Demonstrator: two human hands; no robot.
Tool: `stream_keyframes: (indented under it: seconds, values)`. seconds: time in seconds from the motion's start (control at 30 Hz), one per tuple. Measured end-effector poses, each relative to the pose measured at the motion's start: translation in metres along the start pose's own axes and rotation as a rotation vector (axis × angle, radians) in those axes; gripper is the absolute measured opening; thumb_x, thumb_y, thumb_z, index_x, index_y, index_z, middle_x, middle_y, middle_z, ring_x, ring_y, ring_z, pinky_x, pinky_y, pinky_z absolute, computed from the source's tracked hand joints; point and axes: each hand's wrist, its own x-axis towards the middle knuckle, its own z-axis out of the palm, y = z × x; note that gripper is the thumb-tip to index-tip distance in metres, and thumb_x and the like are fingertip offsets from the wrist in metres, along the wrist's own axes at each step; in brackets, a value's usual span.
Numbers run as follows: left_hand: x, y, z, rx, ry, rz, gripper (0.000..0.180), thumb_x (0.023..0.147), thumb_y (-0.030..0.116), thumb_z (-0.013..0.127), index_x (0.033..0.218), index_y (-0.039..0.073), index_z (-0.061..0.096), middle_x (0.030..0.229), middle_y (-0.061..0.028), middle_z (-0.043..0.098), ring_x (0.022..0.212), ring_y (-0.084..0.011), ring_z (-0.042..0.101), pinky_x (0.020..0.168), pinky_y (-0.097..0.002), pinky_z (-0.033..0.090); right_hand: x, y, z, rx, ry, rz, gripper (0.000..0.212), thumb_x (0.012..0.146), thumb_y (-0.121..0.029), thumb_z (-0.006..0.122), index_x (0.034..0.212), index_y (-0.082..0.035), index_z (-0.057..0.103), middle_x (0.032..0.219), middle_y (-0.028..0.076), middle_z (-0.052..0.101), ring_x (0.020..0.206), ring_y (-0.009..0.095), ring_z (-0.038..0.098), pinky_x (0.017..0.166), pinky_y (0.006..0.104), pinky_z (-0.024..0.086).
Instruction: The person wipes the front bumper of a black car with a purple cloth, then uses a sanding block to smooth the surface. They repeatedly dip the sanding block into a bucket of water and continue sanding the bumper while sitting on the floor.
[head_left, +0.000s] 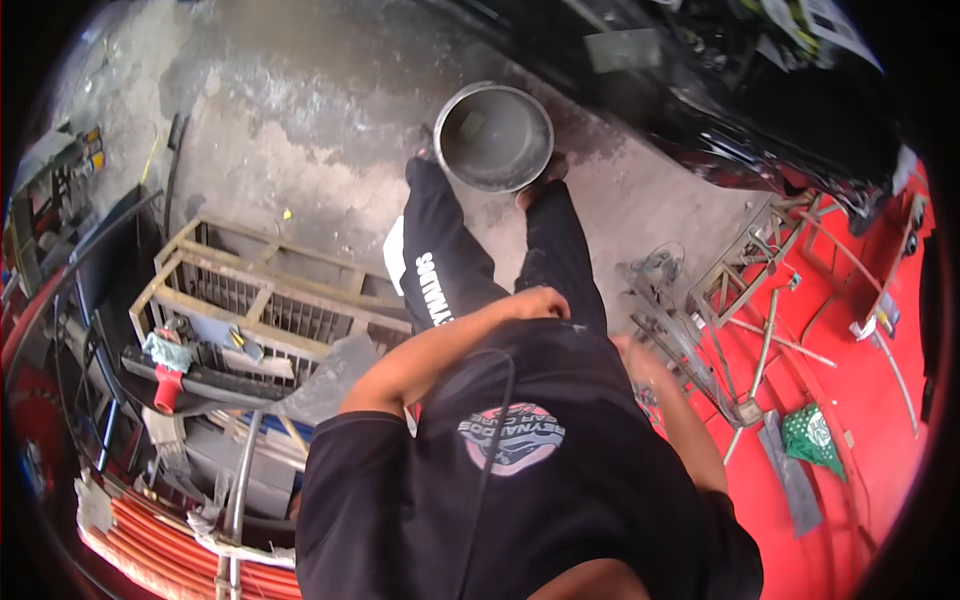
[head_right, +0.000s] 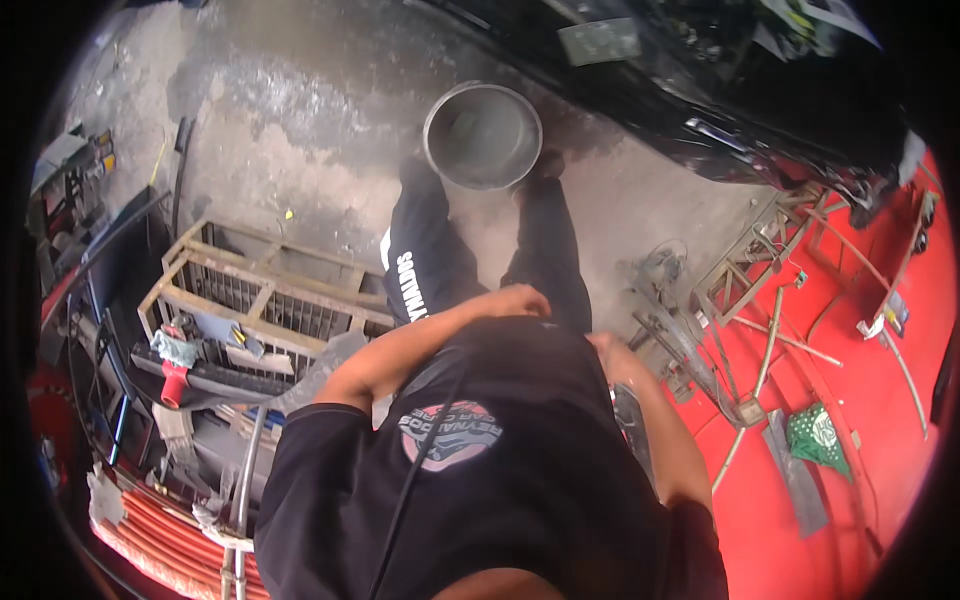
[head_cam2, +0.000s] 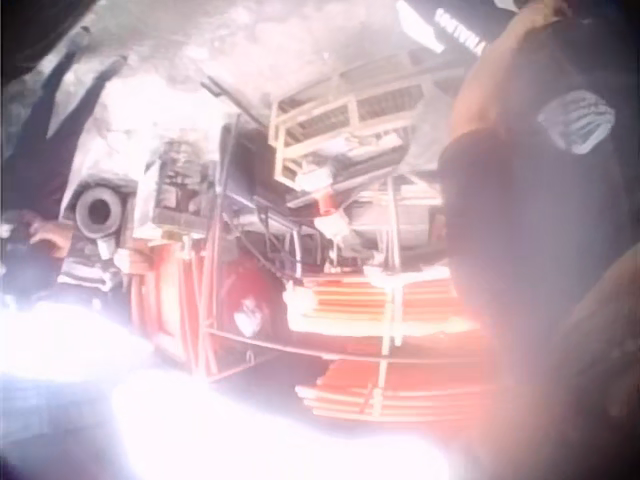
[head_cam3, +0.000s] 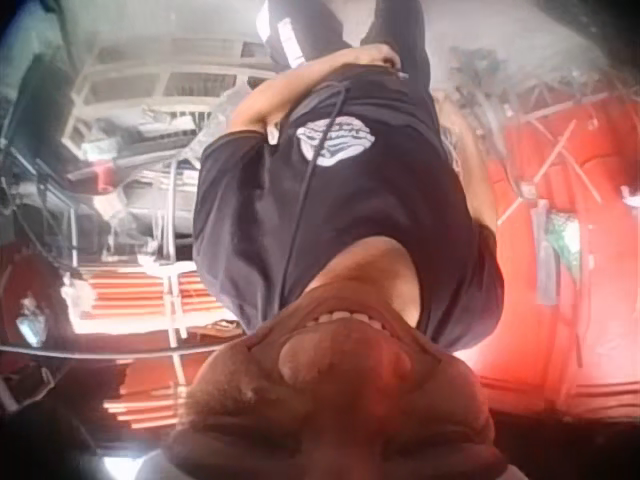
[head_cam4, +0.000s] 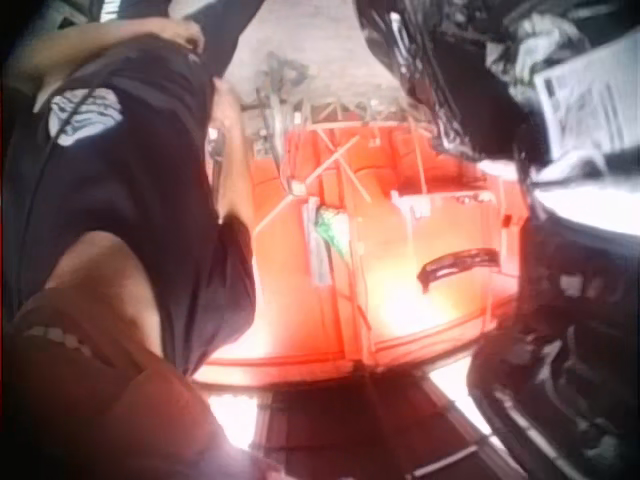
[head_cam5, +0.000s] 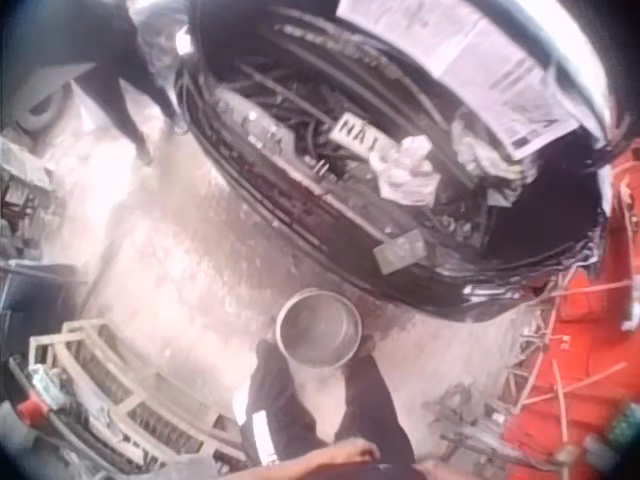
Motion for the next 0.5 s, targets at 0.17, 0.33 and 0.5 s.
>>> stream_keyframes:
  seconds: [0.17, 0.33, 0.5]
  values:
    - [-0.049, 0.016, -0.023, -0.410, -0.005, -0.002, 0.019, 0.096, 0.014, 0.068, 0.108, 0.002, 0.077, 0.092, -0.0100, 0.077, 0.088, -0.0159, 0.072, 0.082, -0.0323, 0.056, 0.027, -0.057, 0.010, -0.435, -0.166, 0.068, 0.017, 0.095, -0.002, 0.067, 0.109, 0.001, 0.074, 0.095, 0.003, 0.076, 0.082, 0.010, 0.067, 0.072, 0.0287, 0.055]
    - [-0.124, -0.032, -0.161, -0.528, 1.105, -0.101, 0.017, 0.094, 0.001, 0.061, 0.107, -0.001, 0.072, 0.100, -0.0084, 0.075, 0.094, -0.0181, 0.070, 0.090, -0.0354, 0.057, 0.217, -0.101, -0.063, -0.331, 0.113, -0.100, 0.070, 0.097, -0.038, 0.075, 0.151, -0.003, 0.048, 0.098, 0.005, 0.070, 0.079, 0.012, 0.065, 0.067, 0.0288, 0.055]
    - [-0.183, -0.384, -0.215, 0.545, 1.334, -0.417, 0.046, 0.090, 0.005, 0.060, 0.136, 0.003, 0.057, 0.131, -0.0189, 0.064, 0.117, -0.0314, 0.064, 0.102, -0.0425, 0.051, 0.440, -0.138, -0.127, -0.136, 0.479, -0.247, 0.078, 0.091, -0.039, 0.079, 0.149, 0.001, 0.047, 0.127, 0.015, 0.065, 0.110, 0.021, 0.063, 0.087, 0.0387, 0.055]
